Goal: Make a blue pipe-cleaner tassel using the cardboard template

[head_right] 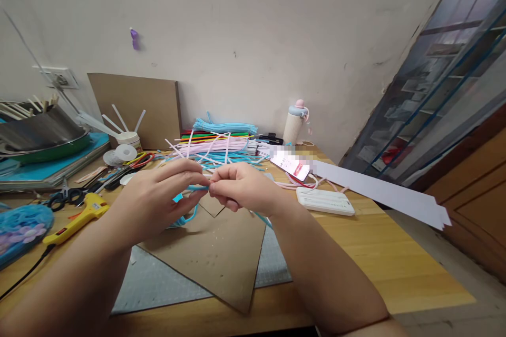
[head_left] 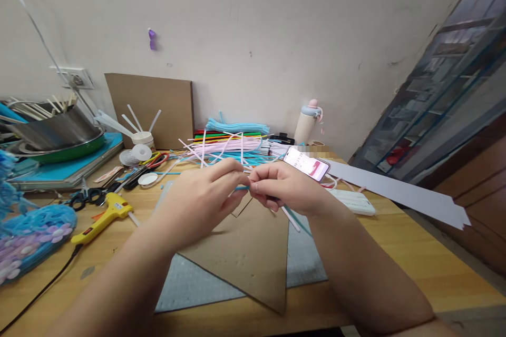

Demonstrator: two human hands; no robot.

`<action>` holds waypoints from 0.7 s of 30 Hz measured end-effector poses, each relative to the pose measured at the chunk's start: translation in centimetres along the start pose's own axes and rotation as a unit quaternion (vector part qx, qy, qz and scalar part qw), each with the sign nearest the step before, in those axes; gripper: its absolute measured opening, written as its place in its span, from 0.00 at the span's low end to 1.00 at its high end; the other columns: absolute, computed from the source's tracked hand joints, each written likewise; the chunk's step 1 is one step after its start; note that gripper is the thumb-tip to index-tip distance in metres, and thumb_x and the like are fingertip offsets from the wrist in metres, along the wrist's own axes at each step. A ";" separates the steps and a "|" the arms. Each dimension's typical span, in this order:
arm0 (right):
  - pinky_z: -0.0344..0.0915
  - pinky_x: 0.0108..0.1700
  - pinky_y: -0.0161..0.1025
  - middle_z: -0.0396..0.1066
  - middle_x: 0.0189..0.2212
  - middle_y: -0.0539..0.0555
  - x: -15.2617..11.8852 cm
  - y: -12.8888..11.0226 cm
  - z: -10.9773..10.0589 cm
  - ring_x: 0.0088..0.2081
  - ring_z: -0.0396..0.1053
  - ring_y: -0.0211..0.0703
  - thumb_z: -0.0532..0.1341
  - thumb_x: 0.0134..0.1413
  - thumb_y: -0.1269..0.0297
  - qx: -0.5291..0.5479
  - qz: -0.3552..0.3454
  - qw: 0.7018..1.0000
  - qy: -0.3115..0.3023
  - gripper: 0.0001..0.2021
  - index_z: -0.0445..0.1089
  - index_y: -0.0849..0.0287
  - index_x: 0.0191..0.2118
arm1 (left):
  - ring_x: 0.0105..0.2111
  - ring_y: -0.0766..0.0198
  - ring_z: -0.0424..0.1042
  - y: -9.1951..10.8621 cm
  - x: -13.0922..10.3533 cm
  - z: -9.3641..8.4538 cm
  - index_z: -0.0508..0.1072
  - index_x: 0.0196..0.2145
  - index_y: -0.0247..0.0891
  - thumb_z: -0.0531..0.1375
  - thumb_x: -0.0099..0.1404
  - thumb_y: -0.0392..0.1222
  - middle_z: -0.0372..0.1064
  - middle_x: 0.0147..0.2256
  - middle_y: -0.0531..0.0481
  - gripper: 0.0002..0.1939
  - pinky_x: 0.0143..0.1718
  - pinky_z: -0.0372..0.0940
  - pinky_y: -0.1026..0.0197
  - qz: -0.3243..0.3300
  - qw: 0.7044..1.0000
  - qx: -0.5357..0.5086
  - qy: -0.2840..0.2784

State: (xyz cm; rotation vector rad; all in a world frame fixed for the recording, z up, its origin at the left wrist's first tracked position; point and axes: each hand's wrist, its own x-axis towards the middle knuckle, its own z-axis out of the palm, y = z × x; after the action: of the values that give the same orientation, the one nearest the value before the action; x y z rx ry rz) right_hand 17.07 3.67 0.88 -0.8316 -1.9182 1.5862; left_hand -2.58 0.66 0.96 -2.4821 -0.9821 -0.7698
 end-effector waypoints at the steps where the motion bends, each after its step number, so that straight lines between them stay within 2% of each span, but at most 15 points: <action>1: 0.49 0.19 0.29 0.58 0.17 0.44 0.1 0.1 0.0 0.17 0.53 0.28 0.56 0.49 0.68 0.039 0.002 0.999 -0.014 0.05 0.61 0.61 0.25 | 0.35 0.66 0.71 0.0 0.0 0.0 0.70 0.38 0.41 0.55 0.63 0.40 0.69 0.40 0.52 0.06 0.36 0.65 0.63 0.001 1.000 0.000 0.006; 6: 0.42 0.16 0.29 0.57 0.16 0.43 0.5 0.3 0.0 0.14 0.51 0.26 0.57 0.48 0.69 0.142 0.000 0.989 -0.035 0.05 0.61 0.61 0.25 | 0.33 0.68 0.71 0.0 0.1 -0.2 0.70 0.33 0.39 0.56 0.63 0.38 0.71 0.37 0.53 0.03 0.33 0.65 0.65 0.008 0.999 -0.013 0.039; 11: 0.43 0.14 0.27 0.59 0.14 0.45 0.5 0.2 0.1 0.13 0.53 0.27 0.56 0.52 0.65 0.142 0.002 0.989 -0.043 0.08 0.63 0.62 0.25 | 0.33 0.68 0.71 0.1 0.0 -0.3 0.70 0.37 0.41 0.56 0.63 0.37 0.71 0.38 0.53 0.05 0.33 0.64 0.66 0.023 0.998 0.012 0.055; 13: 0.44 0.13 0.26 0.58 0.14 0.45 0.7 0.3 0.1 0.13 0.52 0.27 0.57 0.51 0.66 0.173 0.013 0.984 -0.045 0.08 0.62 0.62 0.24 | 0.34 0.67 0.71 0.1 0.0 -0.3 0.70 0.39 0.41 0.55 0.63 0.37 0.71 0.39 0.52 0.07 0.34 0.64 0.65 0.034 0.998 0.029 0.051; 15: 0.44 0.12 0.25 0.57 0.15 0.44 1.0 0.6 0.1 0.13 0.51 0.26 0.57 0.50 0.67 0.235 0.035 0.970 -0.057 0.08 0.61 0.62 0.23 | 0.35 0.67 0.71 0.1 0.1 -0.3 0.70 0.40 0.40 0.53 0.64 0.37 0.71 0.39 0.50 0.08 0.33 0.64 0.65 0.042 0.997 0.041 0.041; 18: 0.45 0.11 0.23 0.57 0.15 0.44 1.5 1.3 0.0 0.12 0.50 0.25 0.56 0.51 0.65 0.321 0.092 0.936 -0.111 0.09 0.60 0.62 0.23 | 0.33 0.67 0.70 0.1 0.2 -0.2 0.70 0.36 0.38 0.51 0.65 0.36 0.70 0.35 0.50 0.08 0.33 0.64 0.66 0.053 0.997 0.055 0.023; 21: 0.47 0.11 0.23 0.61 0.16 0.46 1.7 1.9 -0.2 0.12 0.53 0.26 0.55 0.52 0.63 0.348 0.124 0.917 -0.148 0.10 0.62 0.64 0.25 | 0.32 0.67 0.69 0.2 0.2 -0.1 0.70 0.31 0.37 0.51 0.64 0.36 0.70 0.32 0.50 0.08 0.31 0.63 0.66 0.064 0.996 0.068 0.008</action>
State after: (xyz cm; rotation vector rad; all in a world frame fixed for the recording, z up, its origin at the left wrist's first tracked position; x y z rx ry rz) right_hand 16.35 5.29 -0.94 -0.5508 -1.2680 2.4498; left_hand -2.36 0.62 1.16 -2.3921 -0.8306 -0.6579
